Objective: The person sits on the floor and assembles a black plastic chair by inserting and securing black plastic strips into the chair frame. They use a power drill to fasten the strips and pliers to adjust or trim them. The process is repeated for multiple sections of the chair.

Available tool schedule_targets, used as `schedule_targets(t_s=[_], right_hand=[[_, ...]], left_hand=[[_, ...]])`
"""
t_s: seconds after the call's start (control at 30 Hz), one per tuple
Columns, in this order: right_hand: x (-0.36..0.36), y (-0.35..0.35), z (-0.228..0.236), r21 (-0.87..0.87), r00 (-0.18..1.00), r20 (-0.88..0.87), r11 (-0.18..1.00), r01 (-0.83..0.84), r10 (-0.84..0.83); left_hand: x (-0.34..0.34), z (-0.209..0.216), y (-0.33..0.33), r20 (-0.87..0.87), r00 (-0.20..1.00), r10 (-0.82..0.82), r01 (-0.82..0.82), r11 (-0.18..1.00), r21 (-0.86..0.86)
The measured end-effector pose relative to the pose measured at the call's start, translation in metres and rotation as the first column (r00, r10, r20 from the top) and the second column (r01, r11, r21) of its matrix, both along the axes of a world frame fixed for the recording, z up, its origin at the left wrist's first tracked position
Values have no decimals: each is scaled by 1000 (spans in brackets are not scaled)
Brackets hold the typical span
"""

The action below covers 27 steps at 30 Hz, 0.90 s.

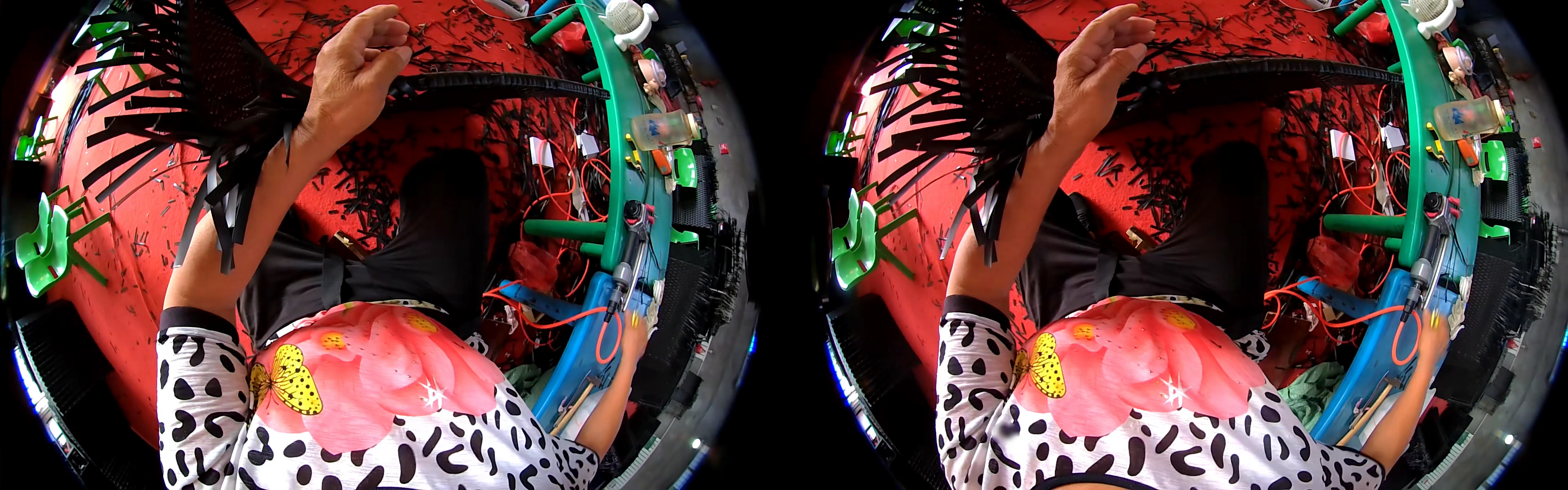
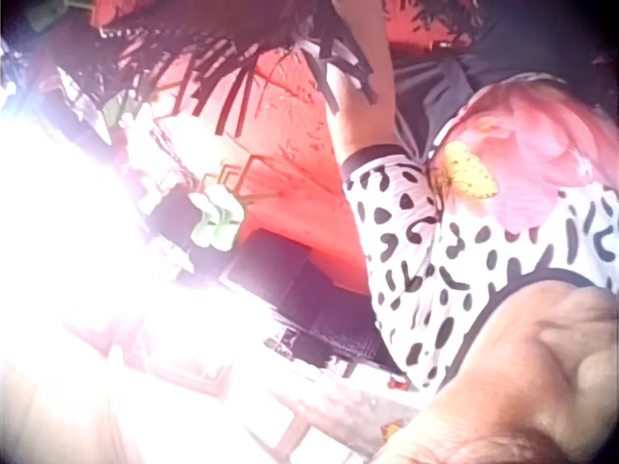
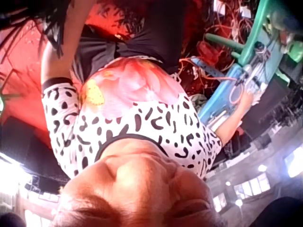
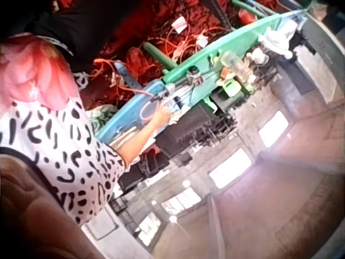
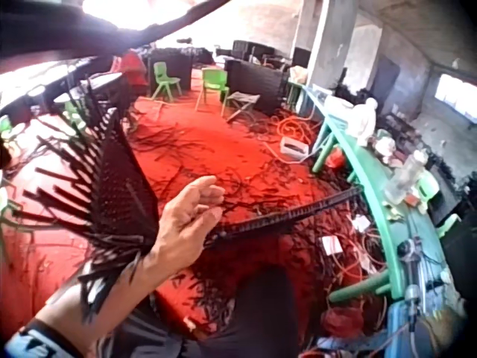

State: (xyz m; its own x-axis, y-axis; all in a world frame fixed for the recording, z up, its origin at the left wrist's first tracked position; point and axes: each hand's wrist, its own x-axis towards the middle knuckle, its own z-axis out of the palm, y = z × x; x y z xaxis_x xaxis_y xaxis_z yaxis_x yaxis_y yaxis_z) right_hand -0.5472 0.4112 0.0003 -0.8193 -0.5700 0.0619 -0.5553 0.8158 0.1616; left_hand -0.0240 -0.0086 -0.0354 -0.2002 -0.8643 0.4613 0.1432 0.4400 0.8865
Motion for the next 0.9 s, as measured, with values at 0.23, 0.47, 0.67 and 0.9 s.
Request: schedule_targets(t_s=[0.23, 0.47, 0.67, 0.9], right_hand=[[-26, 79, 0, 195, 993, -13, 974, 114, -114], [215, -240, 19, -615, 461, 292, 534, -581, 838], [375, -384, 11, -557, -44, -283, -201, -806, 958], [384, -398, -5, -796, -38, -106, -108, -596, 994]], left_hand=[[1, 4, -1, -258, 962, -94, 134, 980, 144], [20, -10, -26, -386, 909, -159, 172, 985, 0], [32, -5, -24, -308, 948, -80, 64, 996, -60], [35, -6, -22, -318, 941, -114, 91, 992, -84]])
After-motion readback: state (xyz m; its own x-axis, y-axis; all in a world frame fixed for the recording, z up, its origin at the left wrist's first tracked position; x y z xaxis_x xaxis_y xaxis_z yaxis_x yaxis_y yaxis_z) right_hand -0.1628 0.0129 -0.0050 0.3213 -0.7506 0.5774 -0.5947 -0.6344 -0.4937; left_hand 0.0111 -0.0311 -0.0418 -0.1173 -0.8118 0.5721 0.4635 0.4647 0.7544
